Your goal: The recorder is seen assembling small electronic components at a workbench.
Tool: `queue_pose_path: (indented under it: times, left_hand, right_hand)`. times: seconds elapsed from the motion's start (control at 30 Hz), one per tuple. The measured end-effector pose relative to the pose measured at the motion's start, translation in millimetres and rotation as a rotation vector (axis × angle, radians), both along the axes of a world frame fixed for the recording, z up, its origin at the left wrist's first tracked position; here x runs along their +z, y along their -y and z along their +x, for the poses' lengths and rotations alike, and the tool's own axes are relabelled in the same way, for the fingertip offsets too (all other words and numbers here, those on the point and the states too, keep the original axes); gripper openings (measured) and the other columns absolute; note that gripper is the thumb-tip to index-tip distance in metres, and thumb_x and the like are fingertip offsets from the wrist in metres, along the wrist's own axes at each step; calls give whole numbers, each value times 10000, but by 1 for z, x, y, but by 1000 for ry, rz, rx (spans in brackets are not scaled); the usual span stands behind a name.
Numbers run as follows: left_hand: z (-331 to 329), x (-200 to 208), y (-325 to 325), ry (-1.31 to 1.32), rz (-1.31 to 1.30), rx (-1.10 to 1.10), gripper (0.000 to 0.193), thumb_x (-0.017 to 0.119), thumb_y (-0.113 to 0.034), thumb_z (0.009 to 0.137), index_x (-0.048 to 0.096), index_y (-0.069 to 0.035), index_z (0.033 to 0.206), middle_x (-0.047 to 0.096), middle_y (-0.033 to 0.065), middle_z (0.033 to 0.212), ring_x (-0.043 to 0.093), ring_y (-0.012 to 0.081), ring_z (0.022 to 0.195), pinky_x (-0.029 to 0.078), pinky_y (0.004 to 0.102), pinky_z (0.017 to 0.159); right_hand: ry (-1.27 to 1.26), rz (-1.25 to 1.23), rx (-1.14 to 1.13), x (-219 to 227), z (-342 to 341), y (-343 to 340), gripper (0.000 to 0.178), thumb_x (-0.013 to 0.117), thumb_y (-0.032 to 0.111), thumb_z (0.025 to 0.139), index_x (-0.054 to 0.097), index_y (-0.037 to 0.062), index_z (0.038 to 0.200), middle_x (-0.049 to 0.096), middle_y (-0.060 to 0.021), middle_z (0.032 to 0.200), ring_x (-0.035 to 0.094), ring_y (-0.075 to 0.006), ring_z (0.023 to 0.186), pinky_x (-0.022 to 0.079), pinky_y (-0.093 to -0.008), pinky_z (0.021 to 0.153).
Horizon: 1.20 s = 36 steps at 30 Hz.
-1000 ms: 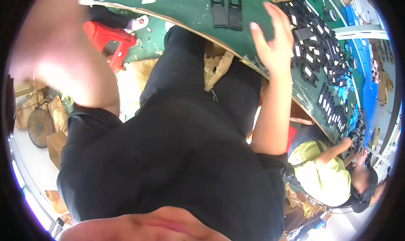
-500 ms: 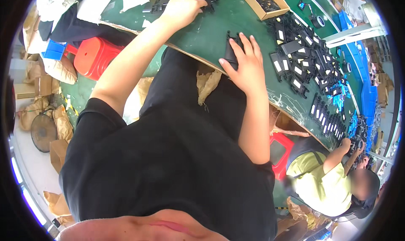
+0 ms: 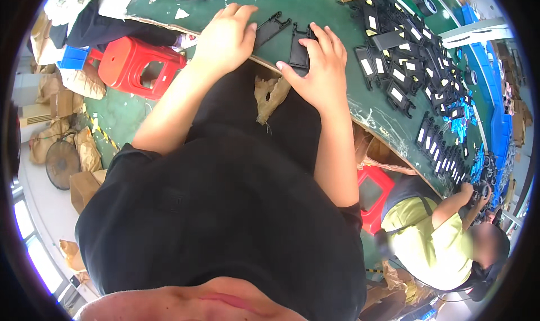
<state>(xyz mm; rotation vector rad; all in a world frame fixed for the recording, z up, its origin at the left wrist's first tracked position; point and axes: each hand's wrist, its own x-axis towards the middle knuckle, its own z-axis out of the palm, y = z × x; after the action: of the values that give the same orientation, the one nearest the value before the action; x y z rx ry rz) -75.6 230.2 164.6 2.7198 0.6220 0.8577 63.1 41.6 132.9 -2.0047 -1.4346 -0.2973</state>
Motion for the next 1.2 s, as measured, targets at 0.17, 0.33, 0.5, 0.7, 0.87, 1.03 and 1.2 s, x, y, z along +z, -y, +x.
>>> queue_pose_path:
  times: [0.17,0.33,0.5,0.7,0.87,1.03,1.2]
  left_hand:
    - [1,-3,5,-117,-259,-148,309,764,-222,867,738,-27,1106,740,160,989,731,359,932,585,429,833]
    - [16,-3,6,-47,-250,-201,179,722,-198,861,774,-55,954,732,149,831,739,353,868,588,428,800]
    - [63,-7,-54,161,152,-16,243,718,-186,872,764,-142,1106,743,95,1094,704,324,1017,556,449,851]
    - [104,-12,-92,-343,357,41,384,738,-224,859,745,-130,1231,712,105,1134,609,294,1193,441,478,1047]
    - [69,-13,-68,-115,247,-134,381,807,-300,868,732,-134,1202,751,26,1085,648,235,1113,434,447,980]
    - [18,-12,-43,65,-53,-477,375,832,-334,855,742,-131,1158,728,9,1001,642,234,1067,460,424,910]
    - [6,-11,-38,139,110,-474,518,852,-375,823,723,-126,1260,672,69,1285,605,273,1214,467,439,1018]
  right_hand:
    - [-5,19,19,2,-1,-1,555,889,382,768,678,45,1155,542,-196,1515,450,-454,1433,349,-570,1178]
    - [6,25,-40,3,-5,5,549,879,358,764,678,54,1174,547,-193,1496,448,-444,1424,340,-563,1178]
    - [-11,37,-46,8,-7,6,541,871,340,767,678,63,1190,553,-174,1485,449,-424,1419,331,-554,1180]
    - [31,29,-52,6,-10,2,505,861,324,776,689,65,1174,566,-151,1471,454,-414,1415,347,-552,1177]
    - [7,65,-50,2,-7,3,481,868,309,771,703,65,1151,591,-148,1440,491,-413,1380,403,-540,1141]
    - [11,52,-31,4,-7,0,484,871,302,769,705,67,1158,598,-141,1436,502,-405,1372,420,-534,1127]
    - [7,40,19,10,-8,4,587,859,366,785,716,149,1312,569,-114,1515,464,-403,1426,385,-532,1169]
